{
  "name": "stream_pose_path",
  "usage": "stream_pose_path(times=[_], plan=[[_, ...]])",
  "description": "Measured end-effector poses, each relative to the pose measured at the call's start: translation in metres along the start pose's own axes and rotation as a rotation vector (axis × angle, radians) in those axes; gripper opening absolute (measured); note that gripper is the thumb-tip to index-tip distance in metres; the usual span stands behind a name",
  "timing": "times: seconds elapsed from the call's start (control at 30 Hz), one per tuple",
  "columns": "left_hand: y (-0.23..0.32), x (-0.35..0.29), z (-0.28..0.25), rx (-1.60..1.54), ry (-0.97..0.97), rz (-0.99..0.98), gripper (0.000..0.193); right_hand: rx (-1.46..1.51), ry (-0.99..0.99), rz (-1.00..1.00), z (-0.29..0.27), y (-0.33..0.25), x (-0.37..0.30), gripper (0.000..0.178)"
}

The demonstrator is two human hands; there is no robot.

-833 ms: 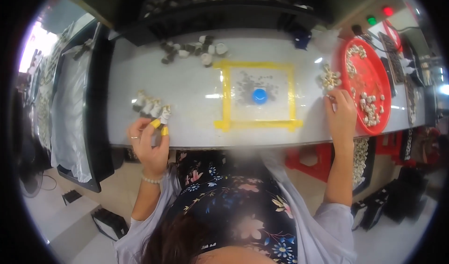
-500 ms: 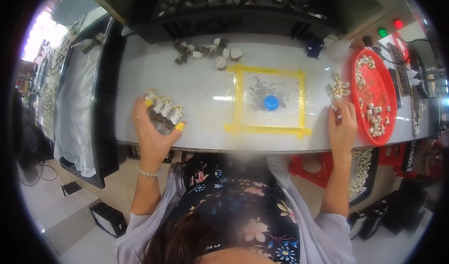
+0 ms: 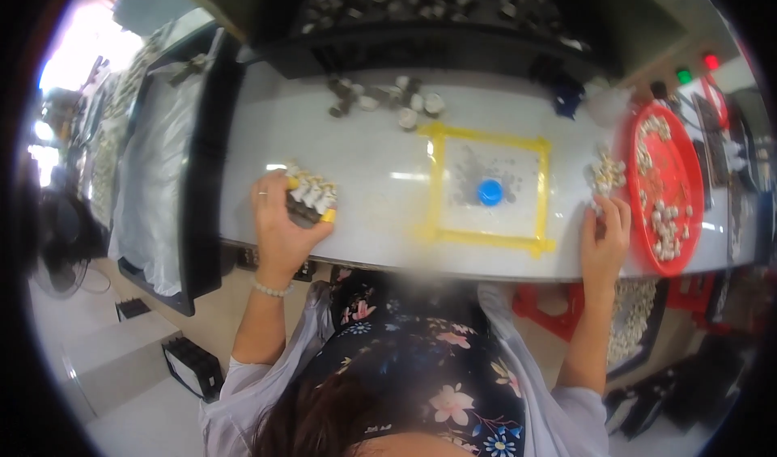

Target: The person assembles small white plastic components and blue circular pieces by applying adhesive from an adhesive bottle and an adhesive tray, then joining the pieces together by hand.

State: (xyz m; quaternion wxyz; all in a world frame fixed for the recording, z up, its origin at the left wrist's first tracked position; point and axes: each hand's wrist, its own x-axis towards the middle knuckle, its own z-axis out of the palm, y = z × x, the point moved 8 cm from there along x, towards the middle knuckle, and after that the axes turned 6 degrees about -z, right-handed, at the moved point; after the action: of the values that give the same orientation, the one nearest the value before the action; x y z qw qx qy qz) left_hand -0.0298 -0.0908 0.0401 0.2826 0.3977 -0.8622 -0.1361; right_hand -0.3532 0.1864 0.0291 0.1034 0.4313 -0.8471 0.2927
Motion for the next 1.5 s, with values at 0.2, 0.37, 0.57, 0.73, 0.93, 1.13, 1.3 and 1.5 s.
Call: stream_pose_path(times=[0.2, 0.37, 0.57, 0.73, 0.93, 1.13, 1.3, 1.5], plan=[[0.007, 0.007, 0.01, -0.009, -0.029, 0.044, 0.054, 0.044, -0.008, 0.073, 0.0, 0.01, -0.007, 0.022], [0.01, 0.006, 0.002, 0.081, 0.011, 0.124, 0.055, 0.047, 0.008, 0.037, 0.0, 0.006, -0.003, 0.023], [0.006, 0.006, 0.001, 0.155, 0.007, 0.122, 0.062, 0.059, 0.013, 0.057, 0.001, 0.003, -0.002, 0.023], [0.004, 0.007, -0.002, 0.164, -0.005, 0.105, 0.067, 0.064, -0.001, 0.078, 0.002, 0.007, -0.003, 0.023], [-0.002, 0.003, -0.005, 0.169, 0.014, 0.107, 0.068, 0.077, 0.0, 0.078, 0.002, 0.009, -0.004, 0.023], [0.01, 0.001, -0.002, 0.11, 0.002, 0.092, 0.068, 0.045, 0.005, 0.045, 0.001, 0.007, -0.004, 0.023], [0.015, 0.002, 0.002, 0.139, 0.024, 0.071, 0.059, 0.066, -0.011, 0.063, 0.003, 0.009, -0.004, 0.023], [0.016, 0.007, 0.007, 0.115, -0.004, 0.051, 0.054, 0.038, 0.011, 0.037, 0.002, 0.009, -0.004, 0.024]])
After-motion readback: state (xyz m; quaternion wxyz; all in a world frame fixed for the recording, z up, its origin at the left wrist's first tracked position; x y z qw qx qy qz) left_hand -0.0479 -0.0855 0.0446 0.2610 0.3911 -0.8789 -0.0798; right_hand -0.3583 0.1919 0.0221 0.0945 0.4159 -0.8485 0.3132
